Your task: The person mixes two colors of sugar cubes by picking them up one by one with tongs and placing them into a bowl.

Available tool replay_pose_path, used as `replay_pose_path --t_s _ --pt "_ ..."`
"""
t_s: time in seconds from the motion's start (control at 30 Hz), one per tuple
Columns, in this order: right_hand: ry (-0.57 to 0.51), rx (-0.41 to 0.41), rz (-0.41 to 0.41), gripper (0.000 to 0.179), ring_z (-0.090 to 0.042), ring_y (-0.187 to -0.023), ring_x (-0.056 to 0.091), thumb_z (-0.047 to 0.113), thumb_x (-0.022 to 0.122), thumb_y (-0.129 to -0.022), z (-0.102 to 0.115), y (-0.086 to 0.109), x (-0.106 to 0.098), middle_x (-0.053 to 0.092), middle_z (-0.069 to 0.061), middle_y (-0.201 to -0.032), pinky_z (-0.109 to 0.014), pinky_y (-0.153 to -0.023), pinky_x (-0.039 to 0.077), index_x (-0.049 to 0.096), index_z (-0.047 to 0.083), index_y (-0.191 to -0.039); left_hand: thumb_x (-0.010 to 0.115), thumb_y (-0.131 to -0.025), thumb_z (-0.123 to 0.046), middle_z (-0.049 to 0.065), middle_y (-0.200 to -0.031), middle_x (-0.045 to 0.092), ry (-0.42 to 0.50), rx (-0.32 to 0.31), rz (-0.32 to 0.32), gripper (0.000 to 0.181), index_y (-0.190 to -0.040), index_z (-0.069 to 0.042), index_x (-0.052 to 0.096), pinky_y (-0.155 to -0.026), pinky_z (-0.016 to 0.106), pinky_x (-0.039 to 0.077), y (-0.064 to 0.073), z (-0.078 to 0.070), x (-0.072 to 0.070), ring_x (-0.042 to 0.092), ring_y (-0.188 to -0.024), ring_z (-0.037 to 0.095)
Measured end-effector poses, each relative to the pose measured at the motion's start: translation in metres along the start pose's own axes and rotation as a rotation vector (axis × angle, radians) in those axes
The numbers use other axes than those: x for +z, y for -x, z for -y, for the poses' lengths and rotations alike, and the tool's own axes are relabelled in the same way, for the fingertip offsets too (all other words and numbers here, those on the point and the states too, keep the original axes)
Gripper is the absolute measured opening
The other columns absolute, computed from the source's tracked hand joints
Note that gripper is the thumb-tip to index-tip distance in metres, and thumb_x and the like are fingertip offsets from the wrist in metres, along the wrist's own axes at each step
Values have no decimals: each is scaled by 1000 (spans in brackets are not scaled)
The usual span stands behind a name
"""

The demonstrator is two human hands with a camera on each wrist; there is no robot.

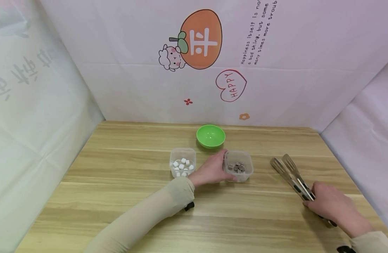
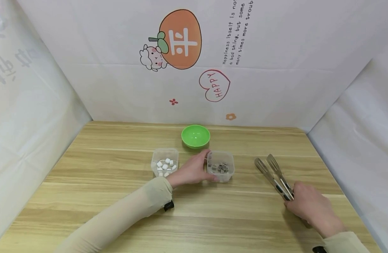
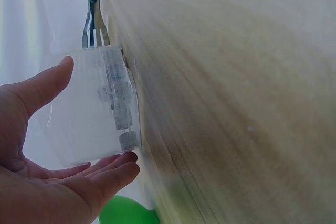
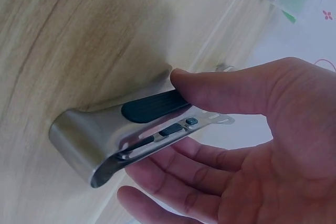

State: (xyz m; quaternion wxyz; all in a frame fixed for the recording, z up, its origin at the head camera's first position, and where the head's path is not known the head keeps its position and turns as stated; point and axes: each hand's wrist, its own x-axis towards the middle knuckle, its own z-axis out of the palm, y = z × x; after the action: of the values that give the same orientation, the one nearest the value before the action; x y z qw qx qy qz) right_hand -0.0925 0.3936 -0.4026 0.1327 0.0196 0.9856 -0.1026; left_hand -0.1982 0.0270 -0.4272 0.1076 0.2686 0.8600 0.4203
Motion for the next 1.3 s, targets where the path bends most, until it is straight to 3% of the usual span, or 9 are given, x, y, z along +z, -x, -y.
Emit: replay_pose_path --t_s 0.33,0.63,0.73,0.83,0.93,1.13,1.3 --pt "-49 6 -14 41 -23 -62 56 34 74 -94 5 10 -14 61 -5 -77 -38 -49 44 63 -4 -106 98 -75 -24 8 -126 66 -4 -22 2 84 -142 -6 51 -99 29 55 0 -1 0 63 -112 18" --pt "-18 -49 -164 42 -32 -70 64 24 76 -89 16 14 -47 69 -22 -90 -46 -54 52 62 -11 -108 98 -75 -24 9 -126 66 0 -9 3 84 -142 -5 51 -99 30 55 1 0 -1 63 -111 18" --pt "-35 -49 -261 41 -41 -74 66 25 80 -87 24 18 -58 70 -26 -92 -52 -57 52 64 -7 -106 98 -75 -24 9 -127 66 8 -9 5 84 -142 -5 51 -99 30 55 1 0 -1 64 -112 19" --pt "-63 -58 -376 35 -44 -78 66 24 85 -82 33 21 -67 73 -22 -91 -50 -60 51 68 -1 -101 98 -75 -24 9 -127 66 12 -13 7 84 -142 -4 51 -99 30 55 1 0 -1 64 -112 19" --pt "-90 -80 -446 32 -37 -75 67 24 88 -80 42 21 -73 75 -15 -87 -42 -60 49 71 2 -97 98 -75 -24 9 -126 66 8 -19 7 86 -144 -4 50 -99 30 55 1 0 -1 64 -112 19" --pt "-151 -87 -534 34 -10 -64 62 27 91 -80 55 26 -82 75 -4 -79 -25 -52 45 76 5 -101 98 -76 -25 9 -127 66 -8 -24 11 87 -145 -5 50 -99 29 55 2 -1 -1 63 -112 18" --pt "-208 -81 -597 34 14 -64 54 31 88 -87 65 29 -83 77 -8 -81 -19 -50 43 77 6 -108 98 -75 -25 9 -128 66 -3 -25 9 88 -146 -5 50 -100 30 55 2 -1 -1 63 -112 18"
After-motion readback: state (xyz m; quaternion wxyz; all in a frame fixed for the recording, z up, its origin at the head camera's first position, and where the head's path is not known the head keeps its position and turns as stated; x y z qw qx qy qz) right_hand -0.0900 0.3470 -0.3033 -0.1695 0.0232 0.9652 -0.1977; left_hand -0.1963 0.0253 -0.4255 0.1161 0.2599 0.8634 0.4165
